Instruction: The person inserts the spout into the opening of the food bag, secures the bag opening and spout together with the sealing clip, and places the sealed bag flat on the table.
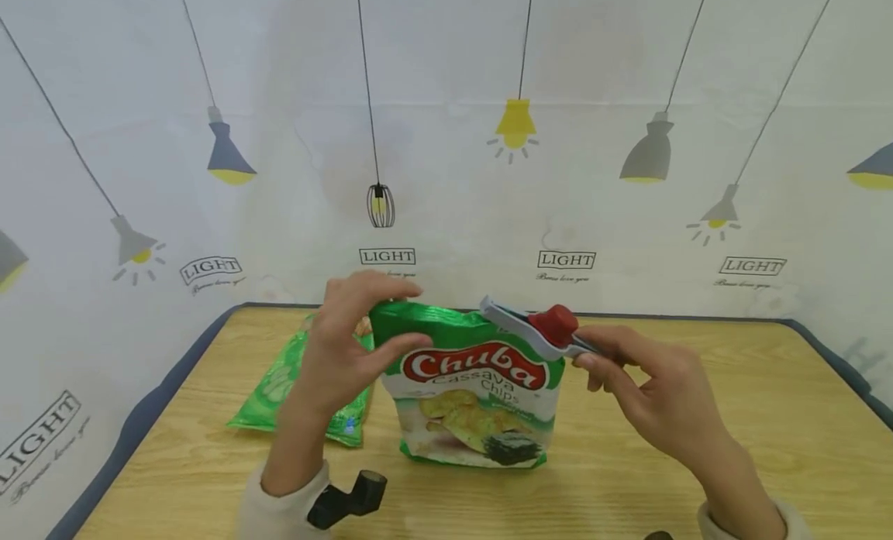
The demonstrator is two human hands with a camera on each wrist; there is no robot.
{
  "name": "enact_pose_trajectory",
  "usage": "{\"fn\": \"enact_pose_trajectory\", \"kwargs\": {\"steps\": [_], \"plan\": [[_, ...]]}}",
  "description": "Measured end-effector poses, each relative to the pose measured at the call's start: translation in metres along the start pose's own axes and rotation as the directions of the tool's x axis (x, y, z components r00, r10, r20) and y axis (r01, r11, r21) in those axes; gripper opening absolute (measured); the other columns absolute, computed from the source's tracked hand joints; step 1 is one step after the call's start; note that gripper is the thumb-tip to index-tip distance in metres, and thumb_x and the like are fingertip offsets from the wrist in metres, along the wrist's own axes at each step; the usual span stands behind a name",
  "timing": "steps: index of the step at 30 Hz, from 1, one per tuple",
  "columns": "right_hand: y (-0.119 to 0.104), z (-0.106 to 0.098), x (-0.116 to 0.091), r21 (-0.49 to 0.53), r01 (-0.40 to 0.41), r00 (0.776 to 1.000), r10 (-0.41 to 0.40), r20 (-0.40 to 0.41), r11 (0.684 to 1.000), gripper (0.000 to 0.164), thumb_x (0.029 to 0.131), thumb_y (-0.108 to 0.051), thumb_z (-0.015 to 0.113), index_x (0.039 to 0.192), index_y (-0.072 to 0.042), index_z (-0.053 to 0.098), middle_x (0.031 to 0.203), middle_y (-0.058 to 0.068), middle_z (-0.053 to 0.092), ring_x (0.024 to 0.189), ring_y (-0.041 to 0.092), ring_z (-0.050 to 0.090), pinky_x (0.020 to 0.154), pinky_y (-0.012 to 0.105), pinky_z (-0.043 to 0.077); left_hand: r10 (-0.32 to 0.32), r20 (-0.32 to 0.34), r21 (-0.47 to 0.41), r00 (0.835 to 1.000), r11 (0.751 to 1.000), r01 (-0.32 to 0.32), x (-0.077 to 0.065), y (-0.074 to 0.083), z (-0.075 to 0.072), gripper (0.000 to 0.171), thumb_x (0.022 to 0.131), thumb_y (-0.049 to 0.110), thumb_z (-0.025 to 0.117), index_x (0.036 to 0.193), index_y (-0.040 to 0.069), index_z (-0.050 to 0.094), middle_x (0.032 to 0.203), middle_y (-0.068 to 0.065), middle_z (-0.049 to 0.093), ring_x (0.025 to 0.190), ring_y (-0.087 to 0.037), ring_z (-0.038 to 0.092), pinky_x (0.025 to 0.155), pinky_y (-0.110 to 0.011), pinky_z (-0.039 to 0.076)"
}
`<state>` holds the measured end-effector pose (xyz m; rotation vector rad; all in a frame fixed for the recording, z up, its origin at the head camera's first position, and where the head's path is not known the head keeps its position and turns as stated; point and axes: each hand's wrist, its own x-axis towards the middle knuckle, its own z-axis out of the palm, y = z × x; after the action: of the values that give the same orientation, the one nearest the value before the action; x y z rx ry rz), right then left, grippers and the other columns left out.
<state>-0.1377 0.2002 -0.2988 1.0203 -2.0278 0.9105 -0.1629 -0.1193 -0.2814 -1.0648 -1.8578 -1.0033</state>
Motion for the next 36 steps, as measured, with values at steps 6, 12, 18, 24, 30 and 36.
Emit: {"fn": "enact_pose_trajectory", "kwargs": {"steps": [6, 12, 18, 24, 30, 36], "plan": [[0.005, -0.005, 0.001, -0.007, 0.001, 1.000, -0.001, 0.000, 1.000, 0.026, 0.093, -0.025, 0.063, 0.109, -0.005, 0.069, 0.071, -0.009, 0.063, 0.055, 0.001, 0.054, 0.053, 0.015, 0.043, -0.120, 0.007, -0.071, 0.993, 0.990, 0.120, -0.016, -0.002, -0.012, 0.046, 0.087, 0.039, 0.066, 0.120, 0.006, 0.061, 0.109, -0.005, 0.060, 0.091, -0.017, 0.054, 0.077, -0.027, 0.040], [0.007, -0.002, 0.001, -0.004, 0.011, 0.999, -0.011, -0.031, 1.000, 0.035, 0.094, -0.032, 0.059, 0.106, 0.000, 0.070, 0.069, -0.006, 0.063, 0.054, 0.002, 0.054, 0.050, 0.015, 0.040, -0.215, 0.027, -0.063, 0.976, 0.974, 0.217, -0.046, -0.005, -0.016, 0.061, 0.086, 0.043, 0.066, 0.133, 0.007, 0.051, 0.107, -0.005, 0.057, 0.085, -0.017, 0.053, 0.065, -0.027, 0.038], [0.009, 0.000, -0.001, 0.013, -0.017, 1.000, 0.017, -0.018, 1.000, 0.022, 0.089, -0.013, 0.069, 0.106, -0.001, 0.069, 0.073, -0.006, 0.065, 0.057, 0.000, 0.054, 0.051, 0.015, 0.040, -0.165, 0.149, -0.147, 0.975, 0.971, 0.187, -0.083, -0.004, -0.004, 0.054, 0.086, 0.030, 0.070, 0.129, 0.007, 0.047, 0.119, -0.011, 0.052, 0.099, -0.021, 0.052, 0.071, -0.030, 0.040], [0.008, -0.002, -0.004, 0.004, -0.106, 0.994, 0.105, 0.037, 0.994, 0.039, 0.076, 0.012, 0.073, 0.111, -0.005, 0.068, 0.075, -0.009, 0.065, 0.060, -0.002, 0.055, 0.055, 0.016, 0.043, -0.187, 0.409, -0.099, 0.893, 0.964, 0.247, -0.110, -0.009, 0.014, 0.061, 0.078, 0.013, 0.080, 0.131, 0.020, 0.050, 0.123, -0.002, 0.045, 0.109, -0.019, 0.049, 0.083, -0.040, 0.048], [0.008, 0.001, -0.005, 0.072, -0.148, 0.988, 0.144, 0.057, 0.986, 0.042, 0.080, 0.014, 0.068, 0.117, -0.005, 0.065, 0.079, -0.007, 0.065, 0.062, 0.003, 0.056, 0.057, 0.018, 0.046, -0.306, 0.507, -0.075, 0.806, 0.916, 0.395, -0.124, -0.016, 0.035, 0.071, 0.075, 0.009, 0.080, 0.136, 0.027, 0.048, 0.144, -0.002, 0.038, 0.130, -0.027, 0.039, 0.092, -0.048, 0.045], [0.012, 0.002, -0.009, 0.055, -0.171, 0.983, 0.167, 0.071, 0.984, 0.048, 0.081, 0.011, 0.069, 0.125, -0.006, 0.061, 0.093, -0.002, 0.067, 0.074, 0.006, 0.060, 0.060, 0.018, 0.048, -0.404, 0.461, -0.065, 0.790, 0.873, 0.484, -0.133, -0.016, 0.046, 0.079, 0.072, 0.002, 0.081, 0.138, 0.030, 0.047, 0.146, -0.003, 0.035, 0.128, -0.029, 0.040, 0.087, -0.040, 0.049]]}}
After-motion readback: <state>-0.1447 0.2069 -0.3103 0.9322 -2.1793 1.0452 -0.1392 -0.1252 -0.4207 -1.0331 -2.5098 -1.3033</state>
